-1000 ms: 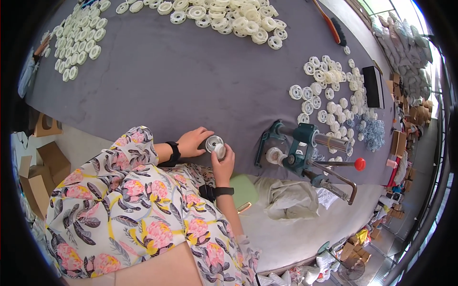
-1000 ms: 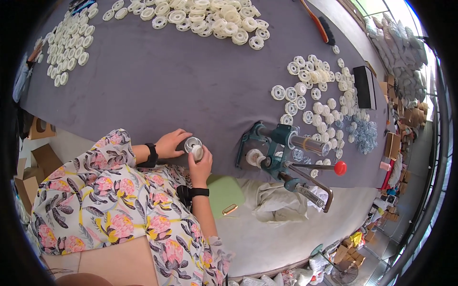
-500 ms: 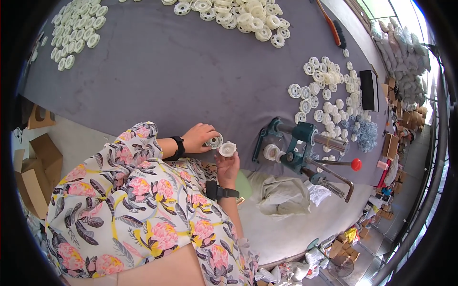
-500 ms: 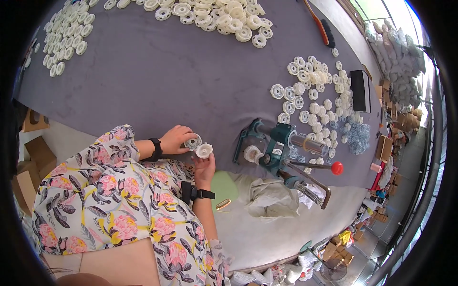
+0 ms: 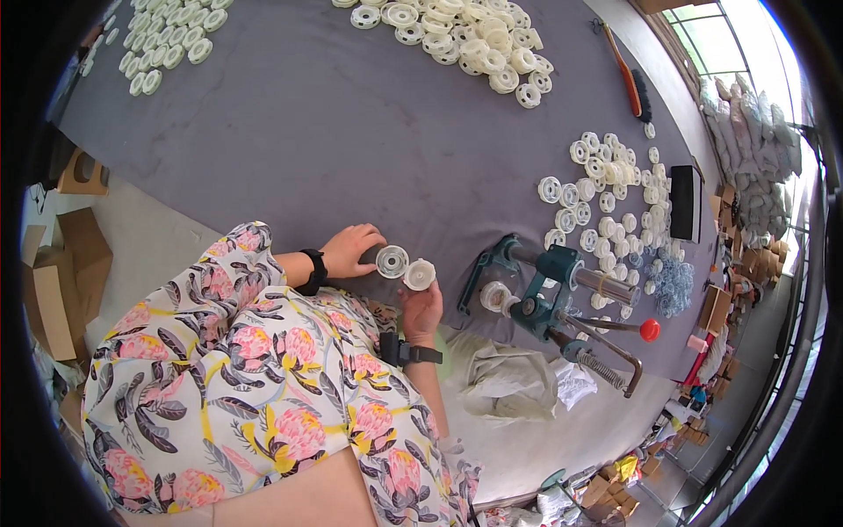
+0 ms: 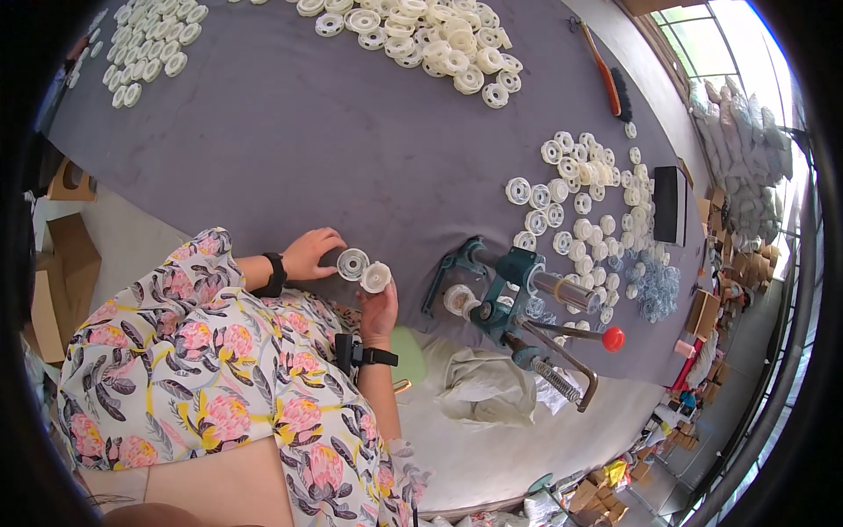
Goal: Using a manual lever press to assemble components of white plastic wheel-like objects.
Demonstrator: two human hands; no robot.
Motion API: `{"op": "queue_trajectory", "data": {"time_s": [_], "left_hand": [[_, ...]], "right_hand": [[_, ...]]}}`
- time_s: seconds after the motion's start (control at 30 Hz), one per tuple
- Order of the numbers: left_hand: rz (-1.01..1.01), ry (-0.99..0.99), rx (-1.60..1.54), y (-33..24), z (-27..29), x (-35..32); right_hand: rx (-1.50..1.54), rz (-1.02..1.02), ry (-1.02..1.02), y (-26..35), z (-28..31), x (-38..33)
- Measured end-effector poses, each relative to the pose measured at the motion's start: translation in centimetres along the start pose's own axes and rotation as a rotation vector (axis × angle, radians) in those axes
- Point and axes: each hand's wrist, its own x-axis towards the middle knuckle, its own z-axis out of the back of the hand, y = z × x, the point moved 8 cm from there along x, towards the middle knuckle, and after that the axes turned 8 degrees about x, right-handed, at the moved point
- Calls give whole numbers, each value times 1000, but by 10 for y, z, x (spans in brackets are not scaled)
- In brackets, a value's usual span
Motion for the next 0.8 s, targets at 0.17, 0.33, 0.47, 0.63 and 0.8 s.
{"op": "queue_trajectory", "data": {"time_s": [0.17,0.33,0.47,0.63,0.8], "left_hand": [[36,24,-32,5,-1,-2],[15,1,-10,9,-1,-4],[2,8,-9,12,-2,-4],[-25,36,-18,12,-4,-4],[-53,46,-14,14,-7,-6]], "right_hand": [[100,-50,121,-5,-11,-1],[49,-13,151,-8,-18,-7],[53,19,155,-8,-20,-10],[179,11,214,-10,-24,-13],[265,0,261,-14,-32,-19]]}}
